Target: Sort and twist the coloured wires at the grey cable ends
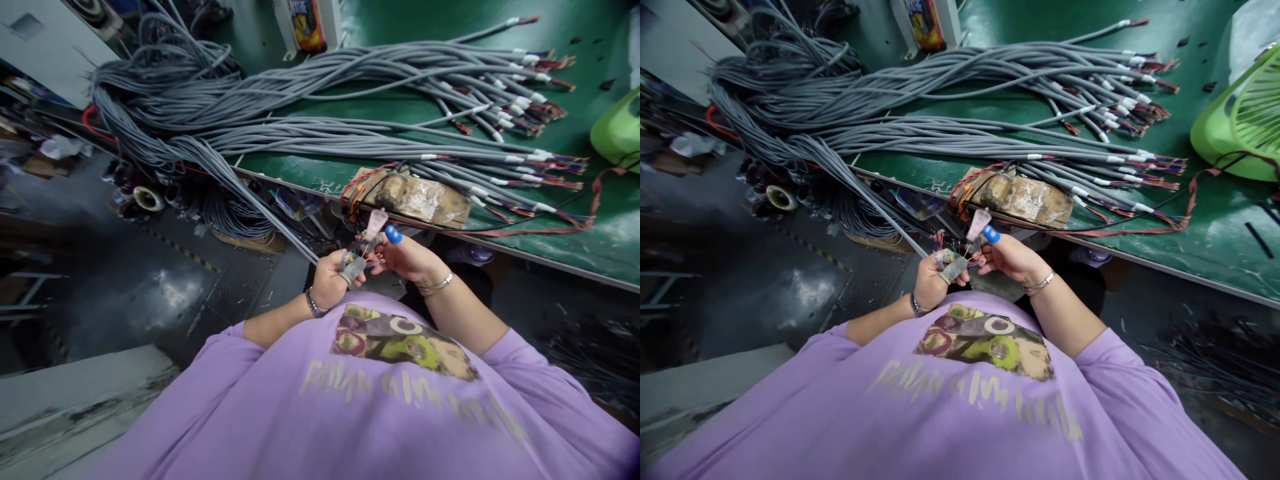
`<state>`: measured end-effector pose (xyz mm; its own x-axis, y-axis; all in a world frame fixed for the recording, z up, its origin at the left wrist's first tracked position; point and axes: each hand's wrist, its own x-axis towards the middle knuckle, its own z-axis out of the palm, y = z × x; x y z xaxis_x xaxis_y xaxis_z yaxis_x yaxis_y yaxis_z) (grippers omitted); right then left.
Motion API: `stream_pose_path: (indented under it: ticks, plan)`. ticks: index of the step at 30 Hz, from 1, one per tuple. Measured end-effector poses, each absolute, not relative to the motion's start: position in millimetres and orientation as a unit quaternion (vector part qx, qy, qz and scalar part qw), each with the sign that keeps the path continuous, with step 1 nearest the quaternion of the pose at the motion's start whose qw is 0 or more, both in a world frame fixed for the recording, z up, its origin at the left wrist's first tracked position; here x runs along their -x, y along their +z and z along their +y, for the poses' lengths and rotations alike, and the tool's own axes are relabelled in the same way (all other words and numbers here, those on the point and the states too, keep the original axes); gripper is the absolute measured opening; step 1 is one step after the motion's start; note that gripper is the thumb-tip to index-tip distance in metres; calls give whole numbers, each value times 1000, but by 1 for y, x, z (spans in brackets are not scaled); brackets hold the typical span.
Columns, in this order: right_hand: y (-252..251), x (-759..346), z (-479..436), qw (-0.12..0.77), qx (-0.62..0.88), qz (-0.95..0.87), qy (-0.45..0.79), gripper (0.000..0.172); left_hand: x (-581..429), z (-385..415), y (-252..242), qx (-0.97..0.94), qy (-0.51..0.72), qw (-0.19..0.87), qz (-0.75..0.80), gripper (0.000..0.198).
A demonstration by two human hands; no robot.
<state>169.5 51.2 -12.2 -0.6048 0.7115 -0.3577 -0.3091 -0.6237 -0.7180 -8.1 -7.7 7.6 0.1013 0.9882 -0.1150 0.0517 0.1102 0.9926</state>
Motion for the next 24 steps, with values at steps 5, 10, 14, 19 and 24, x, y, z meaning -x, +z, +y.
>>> stream_pose_path:
  ticks: [5, 10, 14, 19, 24]
  plan:
    - [-8, -167, 47, 318, 322, -380, 806, 41, 11, -9, 1, -539, 394, 546, 506, 35]
    - [0, -160, 36, 341, 335, -467, 744, 35, 12, -3, 3, -550, 298, 604, 493, 30]
    - [1, -168, 34, 361, 349, -507, 701, 38, 13, -1, 6, -545, 275, 612, 503, 29]
    - [-5, -180, 29, 322, 388, -476, 720, 49, 13, -5, 6, -504, 359, 560, 551, 44]
    - [-12, -163, 16, 440, 398, -437, 676, 38, 12, -3, 6, -504, 372, 567, 536, 49]
